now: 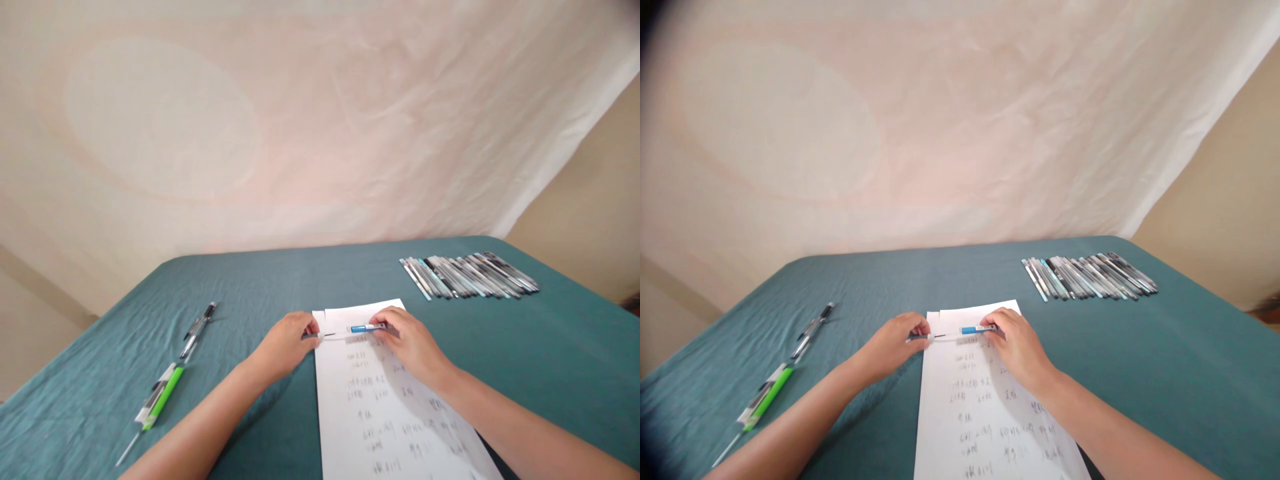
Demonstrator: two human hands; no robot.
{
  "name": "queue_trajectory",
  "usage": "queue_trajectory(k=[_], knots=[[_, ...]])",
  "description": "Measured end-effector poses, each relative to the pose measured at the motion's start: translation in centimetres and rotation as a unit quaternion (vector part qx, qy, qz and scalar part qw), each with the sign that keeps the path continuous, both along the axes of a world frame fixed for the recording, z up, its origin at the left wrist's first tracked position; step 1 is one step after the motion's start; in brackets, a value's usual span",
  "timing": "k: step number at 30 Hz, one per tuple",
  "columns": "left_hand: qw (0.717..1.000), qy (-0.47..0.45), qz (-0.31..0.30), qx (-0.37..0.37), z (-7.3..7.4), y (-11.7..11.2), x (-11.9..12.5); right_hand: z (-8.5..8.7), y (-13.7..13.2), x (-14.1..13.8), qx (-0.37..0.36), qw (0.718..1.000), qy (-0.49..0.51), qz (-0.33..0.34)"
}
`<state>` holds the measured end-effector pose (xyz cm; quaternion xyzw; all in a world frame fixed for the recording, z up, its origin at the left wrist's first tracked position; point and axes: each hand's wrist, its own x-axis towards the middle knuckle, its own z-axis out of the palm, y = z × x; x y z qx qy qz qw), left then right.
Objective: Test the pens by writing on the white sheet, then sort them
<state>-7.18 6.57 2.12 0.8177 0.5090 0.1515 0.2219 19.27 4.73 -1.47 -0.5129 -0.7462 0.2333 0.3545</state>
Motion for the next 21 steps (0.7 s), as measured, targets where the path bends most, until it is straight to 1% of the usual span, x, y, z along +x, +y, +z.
queue_trajectory(k=[8,12,16,18,21], knots=[[1.0,0.001,-0.003,-0.012,0.7,-0.5,0.5,0.2,-0.4,-0.5,0.014,1.0,0.003,0.013],[1.0,0.008,-0.018,-0.004,1.9,-1.0,0.9,0.7,-1.0,-1.2,0.029,0.999,0.011,0.026],[1.0,-0.011,-0.023,-0.016,2.9,-1.6,1.5,1.2,-1.7,-1.8,0.07,0.997,0.013,0.043],[0.998,-0.03,-0.026,-0.042,2.9,-1.7,1.6,1.2,-1.8,-1.9,0.089,0.994,0.014,0.054],[0.995,-0.054,-0.024,-0.084,2.3,-1.7,1.6,1.2,-1.9,-1.8,0.11,0.992,0.007,0.057]])
